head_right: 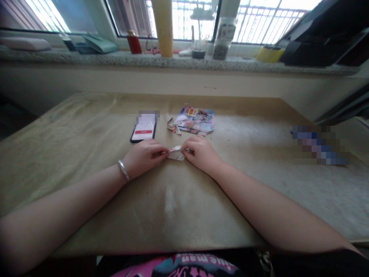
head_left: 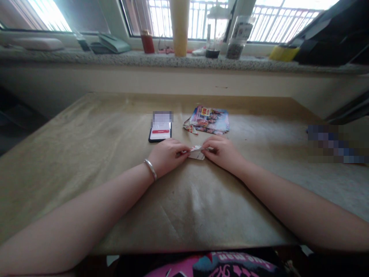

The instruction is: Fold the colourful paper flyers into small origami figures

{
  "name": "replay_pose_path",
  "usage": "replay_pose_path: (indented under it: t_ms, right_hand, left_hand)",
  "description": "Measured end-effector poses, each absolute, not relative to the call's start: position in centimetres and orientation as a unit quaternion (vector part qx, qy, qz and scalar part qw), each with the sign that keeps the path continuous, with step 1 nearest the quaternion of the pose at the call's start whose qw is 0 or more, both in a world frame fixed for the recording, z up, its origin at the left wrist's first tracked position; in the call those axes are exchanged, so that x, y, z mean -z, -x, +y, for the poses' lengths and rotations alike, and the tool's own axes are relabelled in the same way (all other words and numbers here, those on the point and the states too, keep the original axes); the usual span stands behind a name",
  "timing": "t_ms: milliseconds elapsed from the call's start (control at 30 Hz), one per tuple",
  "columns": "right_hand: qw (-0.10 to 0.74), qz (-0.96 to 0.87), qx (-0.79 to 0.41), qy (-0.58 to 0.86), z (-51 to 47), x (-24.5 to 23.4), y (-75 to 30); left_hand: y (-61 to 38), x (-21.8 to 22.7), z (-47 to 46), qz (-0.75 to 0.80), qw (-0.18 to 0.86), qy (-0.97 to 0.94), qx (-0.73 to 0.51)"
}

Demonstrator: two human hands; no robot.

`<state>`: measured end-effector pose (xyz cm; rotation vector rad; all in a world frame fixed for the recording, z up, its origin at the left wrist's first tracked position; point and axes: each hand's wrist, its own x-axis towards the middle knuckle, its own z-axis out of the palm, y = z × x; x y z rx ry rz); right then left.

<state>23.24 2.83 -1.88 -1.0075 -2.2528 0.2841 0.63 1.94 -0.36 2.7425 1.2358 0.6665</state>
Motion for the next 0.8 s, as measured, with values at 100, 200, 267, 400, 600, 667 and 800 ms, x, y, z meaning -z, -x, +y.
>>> replay_pose_path:
  t_ms: [100,200,267,400,600,667,800]
  right_hand:
    - [0.293,-0.872,-0.080,0.385,2.8,2.0,-23.2]
    - [0.267,-0.884,-0.064,0.379,2.7,1.9,-23.3]
    - [0.244,-0.896,-0.048,0.368,2.6,1.6,-23.3]
    - [0.192,-0.922,-0.007,0.335,2.3,1.0,-23.7]
    - [0.165,-0.936,-0.003,0.309,2.2,0.5,-24.5]
    - [0.166,-0.937,-0.009,0.307,2.2,0.5,-24.6]
    - [0.156,-0.941,-0.005,0.301,2.3,0.4,-24.6]
  left_hand:
    - [-0.6,0.4,1.8,0.381,-0.009,-0.902,-0.202]
    - [-0.5,0.2,1.6,0.353,-0.041,-0.918,-0.177]
    - [-0.4,0.1,1.5,0.334,-0.060,-0.927,-0.160]
    - [-0.3,-0.2,1.4,0.306,-0.087,-0.938,-0.138]
    - [0.0,0.0,1.6,0.278,-0.089,-0.946,-0.143]
    - [0.1,0.1,1.6,0.274,-0.088,-0.946,-0.149]
    - [0.1,0.0,1.5,0.280,-0.110,-0.941,-0.154]
